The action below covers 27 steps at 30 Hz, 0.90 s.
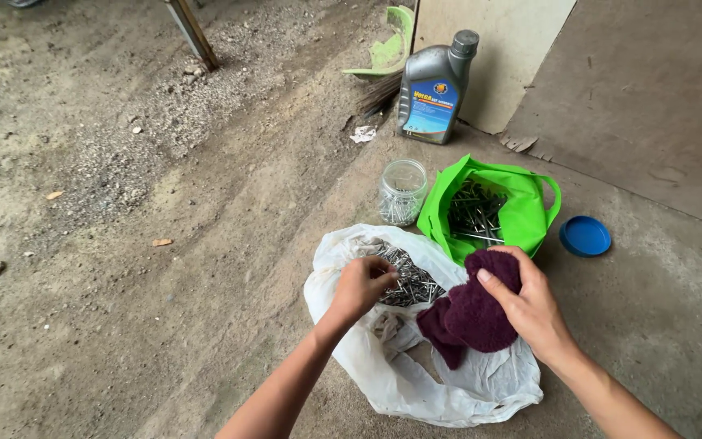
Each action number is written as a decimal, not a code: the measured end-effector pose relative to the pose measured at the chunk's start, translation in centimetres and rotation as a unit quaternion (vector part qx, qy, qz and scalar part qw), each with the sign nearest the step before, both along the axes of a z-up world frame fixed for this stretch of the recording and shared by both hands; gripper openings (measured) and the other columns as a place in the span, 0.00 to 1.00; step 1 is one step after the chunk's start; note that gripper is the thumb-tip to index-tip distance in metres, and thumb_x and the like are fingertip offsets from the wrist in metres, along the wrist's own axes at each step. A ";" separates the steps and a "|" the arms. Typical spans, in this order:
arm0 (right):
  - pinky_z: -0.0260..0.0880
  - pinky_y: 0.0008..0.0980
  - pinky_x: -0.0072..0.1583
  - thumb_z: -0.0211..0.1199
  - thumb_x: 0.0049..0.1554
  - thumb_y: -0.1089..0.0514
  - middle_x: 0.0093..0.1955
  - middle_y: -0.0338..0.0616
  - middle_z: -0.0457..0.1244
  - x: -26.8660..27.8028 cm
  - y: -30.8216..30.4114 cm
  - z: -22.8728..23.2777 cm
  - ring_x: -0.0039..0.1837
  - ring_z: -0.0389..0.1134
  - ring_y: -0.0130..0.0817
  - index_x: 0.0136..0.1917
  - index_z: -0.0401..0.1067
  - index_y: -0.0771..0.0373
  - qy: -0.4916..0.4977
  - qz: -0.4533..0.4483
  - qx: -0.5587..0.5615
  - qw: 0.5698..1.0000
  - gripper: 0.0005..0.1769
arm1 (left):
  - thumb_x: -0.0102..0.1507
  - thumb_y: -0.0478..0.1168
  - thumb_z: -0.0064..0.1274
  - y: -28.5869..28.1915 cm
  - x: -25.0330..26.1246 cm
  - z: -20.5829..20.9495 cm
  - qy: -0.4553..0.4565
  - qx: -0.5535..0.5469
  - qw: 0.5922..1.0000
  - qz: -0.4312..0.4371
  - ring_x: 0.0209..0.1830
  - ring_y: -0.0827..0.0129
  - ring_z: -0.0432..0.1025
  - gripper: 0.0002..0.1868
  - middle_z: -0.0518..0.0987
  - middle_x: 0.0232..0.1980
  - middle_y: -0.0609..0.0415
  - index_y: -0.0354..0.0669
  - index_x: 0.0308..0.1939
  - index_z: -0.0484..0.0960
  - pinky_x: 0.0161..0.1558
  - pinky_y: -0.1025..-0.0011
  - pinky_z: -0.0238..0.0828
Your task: The person repeatedly picks up individual nails from a white bag and wipes them with a maroon cloth. The cleaned nails are placed into a green bag. A bottle of motor oil and a glass jar are visible nearby.
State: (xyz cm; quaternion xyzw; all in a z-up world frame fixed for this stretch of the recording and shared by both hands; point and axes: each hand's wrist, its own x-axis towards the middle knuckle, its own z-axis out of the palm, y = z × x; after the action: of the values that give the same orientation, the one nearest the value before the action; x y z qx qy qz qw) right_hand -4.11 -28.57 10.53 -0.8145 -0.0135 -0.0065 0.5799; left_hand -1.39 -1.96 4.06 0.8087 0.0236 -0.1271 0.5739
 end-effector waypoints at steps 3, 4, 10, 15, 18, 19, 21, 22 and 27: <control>0.69 0.32 0.59 0.65 0.57 0.57 0.52 0.42 0.70 -0.1 2.1 1.7 0.55 0.71 0.33 0.60 0.70 0.63 -0.095 0.004 -0.051 0.994 0.18 | 0.65 0.37 0.56 -0.1 -1.4 1.9 0.076 -0.113 0.990 0.020 0.29 0.75 0.75 0.06 0.85 0.33 0.55 0.38 0.42 0.86 0.31 0.73 0.73; 0.69 0.34 0.59 0.66 0.56 0.58 0.53 0.45 0.69 -0.2 2.9 2.3 0.56 0.71 0.38 0.59 0.70 0.63 -0.163 0.044 -0.081 0.982 0.18 | 0.65 0.36 0.54 -0.5 -2.0 2.6 0.095 -0.146 0.984 0.022 0.28 0.77 0.74 0.06 0.84 0.33 0.57 0.39 0.43 0.86 0.30 0.73 0.71; 0.73 0.39 0.51 0.69 0.50 0.63 0.49 0.48 0.70 -0.5 6.2 4.1 0.52 0.75 0.46 0.58 0.67 0.58 -0.104 0.154 -0.170 0.968 0.23 | 0.67 0.36 0.54 -1.4 -4.1 7.5 -0.050 -0.164 0.984 -0.042 0.32 0.77 0.76 0.09 0.85 0.34 0.54 0.31 0.42 0.86 0.36 0.75 0.75; 0.75 0.38 0.50 0.66 0.54 0.63 0.47 0.47 0.72 0.3 4.9 5.2 0.51 0.77 0.42 0.59 0.67 0.57 -0.094 0.130 -0.151 0.975 0.20 | 0.66 0.36 0.52 -1.4 -6.3 10.5 -0.167 0.033 0.984 -0.057 0.32 0.68 0.77 0.11 0.84 0.35 0.49 0.34 0.48 0.84 0.37 0.69 0.74; 0.74 0.36 0.52 0.69 0.52 0.63 0.51 0.46 0.71 -0.5 5.2 5.7 0.52 0.76 0.41 0.58 0.69 0.59 -0.168 0.104 -0.145 0.970 0.20 | 0.67 0.34 0.50 -2.0 -6.5 11.3 -0.184 0.053 0.981 -0.039 0.30 0.66 0.78 0.09 0.84 0.33 0.48 0.32 0.45 0.84 0.37 0.68 0.75; 0.74 0.36 0.51 0.70 0.50 0.64 0.54 0.47 0.69 -1.0 5.6 5.9 0.51 0.75 0.41 0.56 0.71 0.59 -0.202 0.103 -0.163 0.960 0.20 | 0.67 0.33 0.49 -2.3 -6.5 11.4 -0.179 0.042 0.982 -0.031 0.29 0.67 0.78 0.09 0.83 0.31 0.48 0.31 0.43 0.84 0.37 0.69 0.75; 0.74 0.35 0.50 0.71 0.44 0.65 0.59 0.49 0.65 -1.9 6.3 6.3 0.49 0.74 0.41 0.52 0.75 0.59 -0.273 0.098 -0.199 0.936 0.20 | 0.66 0.34 0.48 -2.9 -6.5 11.5 -0.123 -0.008 0.992 0.009 0.24 0.68 0.77 0.10 0.83 0.29 0.50 0.32 0.43 0.84 0.32 0.69 0.75; 0.73 0.35 0.49 0.73 0.43 0.65 0.57 0.48 0.64 -2.0 6.5 6.6 0.48 0.72 0.41 0.52 0.76 0.59 -0.271 0.098 -0.195 0.938 0.21 | 0.66 0.34 0.48 -3.1 -6.6 11.5 -0.094 -0.034 0.995 0.028 0.22 0.69 0.76 0.11 0.83 0.28 0.50 0.32 0.43 0.85 0.29 0.69 0.75; 0.72 0.36 0.47 0.77 0.40 0.65 0.53 0.47 0.62 -2.5 7.4 6.7 0.49 0.71 0.41 0.52 0.75 0.62 -0.241 0.086 -0.167 0.952 0.25 | 0.67 0.34 0.49 -3.1 -7.0 10.3 -0.087 -0.065 0.993 0.053 0.20 0.74 0.73 0.10 0.82 0.26 0.53 0.32 0.44 0.84 0.26 0.72 0.71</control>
State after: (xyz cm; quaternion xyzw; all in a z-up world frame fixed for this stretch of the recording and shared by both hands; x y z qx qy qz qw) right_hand -6.62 -21.13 17.27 -0.8698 -0.2238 -0.1508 0.4130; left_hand -8.37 -5.05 14.39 0.7755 0.0080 -0.0264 0.6308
